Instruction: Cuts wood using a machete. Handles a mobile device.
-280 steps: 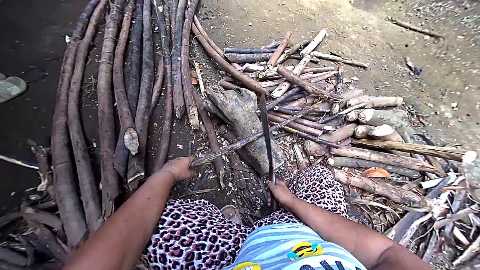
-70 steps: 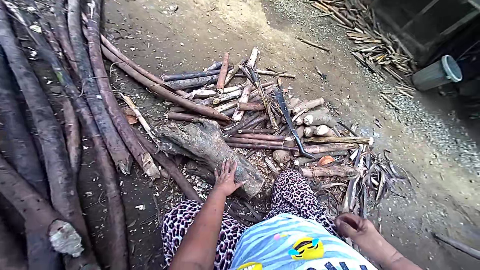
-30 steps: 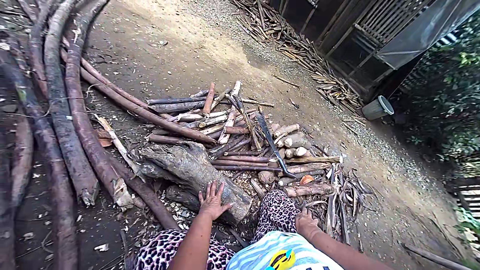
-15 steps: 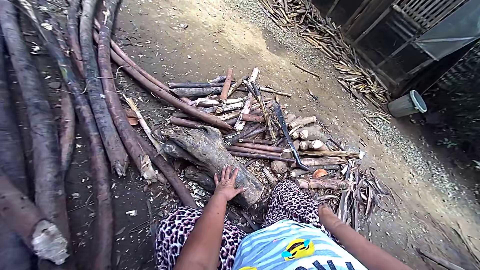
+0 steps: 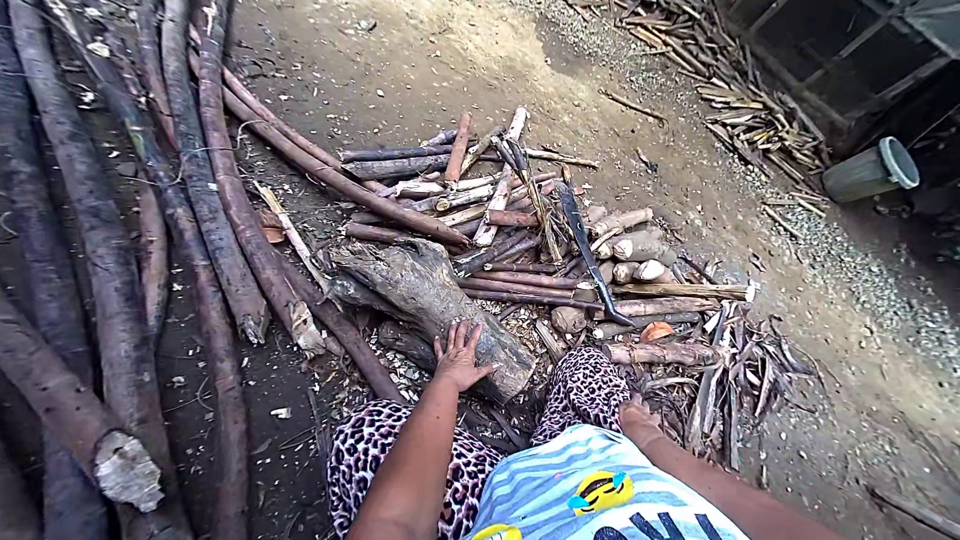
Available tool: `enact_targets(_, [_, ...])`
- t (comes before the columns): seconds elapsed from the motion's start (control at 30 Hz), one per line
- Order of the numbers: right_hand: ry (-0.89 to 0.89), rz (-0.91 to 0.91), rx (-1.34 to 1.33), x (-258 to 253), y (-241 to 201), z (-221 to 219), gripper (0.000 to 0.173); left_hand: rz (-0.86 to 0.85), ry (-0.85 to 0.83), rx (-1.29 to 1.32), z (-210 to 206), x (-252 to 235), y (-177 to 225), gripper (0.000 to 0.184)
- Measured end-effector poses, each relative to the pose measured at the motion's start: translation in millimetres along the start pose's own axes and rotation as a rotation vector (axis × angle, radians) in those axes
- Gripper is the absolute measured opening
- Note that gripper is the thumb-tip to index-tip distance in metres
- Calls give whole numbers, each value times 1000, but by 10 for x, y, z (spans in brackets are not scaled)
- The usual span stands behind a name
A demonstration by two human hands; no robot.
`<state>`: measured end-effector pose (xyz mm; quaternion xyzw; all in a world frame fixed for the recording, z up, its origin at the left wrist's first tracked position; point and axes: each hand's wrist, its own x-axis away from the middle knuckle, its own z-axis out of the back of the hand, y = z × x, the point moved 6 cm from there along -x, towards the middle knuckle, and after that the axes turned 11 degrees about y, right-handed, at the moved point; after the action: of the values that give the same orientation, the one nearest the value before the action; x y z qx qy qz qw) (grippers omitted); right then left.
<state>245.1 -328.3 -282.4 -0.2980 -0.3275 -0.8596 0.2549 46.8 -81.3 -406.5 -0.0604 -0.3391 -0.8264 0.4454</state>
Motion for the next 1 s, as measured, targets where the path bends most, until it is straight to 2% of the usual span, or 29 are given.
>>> enact_targets(0.13, [18,-10,-41,-72,159,-35,55,0,4,8,-3,-18,6,104])
enact_targets(0.3, [-5,-5,-122,68,587,74,55,-4,-1,1,-6,-26,1,104])
enact_targets(0.4, [-37,89,-149,112,915,153,51,1,1,-2,-5,-47,-1,104])
enact_targets(0.47, [11,146,-239,60,1140,178,47,6,7,3,8,-56,9,103])
enact_targets(0.53, [-8,154,-297,132,1299,267,54,6,8,11,29,-43,36,102])
enact_targets(0.7, [10,101,-232,352,1725,517,74,-36,59,43,-6,-64,39,103])
enact_targets(0.87, [19,151,-344,562,2106,687,67,-61,101,68,-20,-77,27,105])
enact_targets(1.0, [122,267,-496,664,2304,711,67,-63,118,72,-7,-67,45,105])
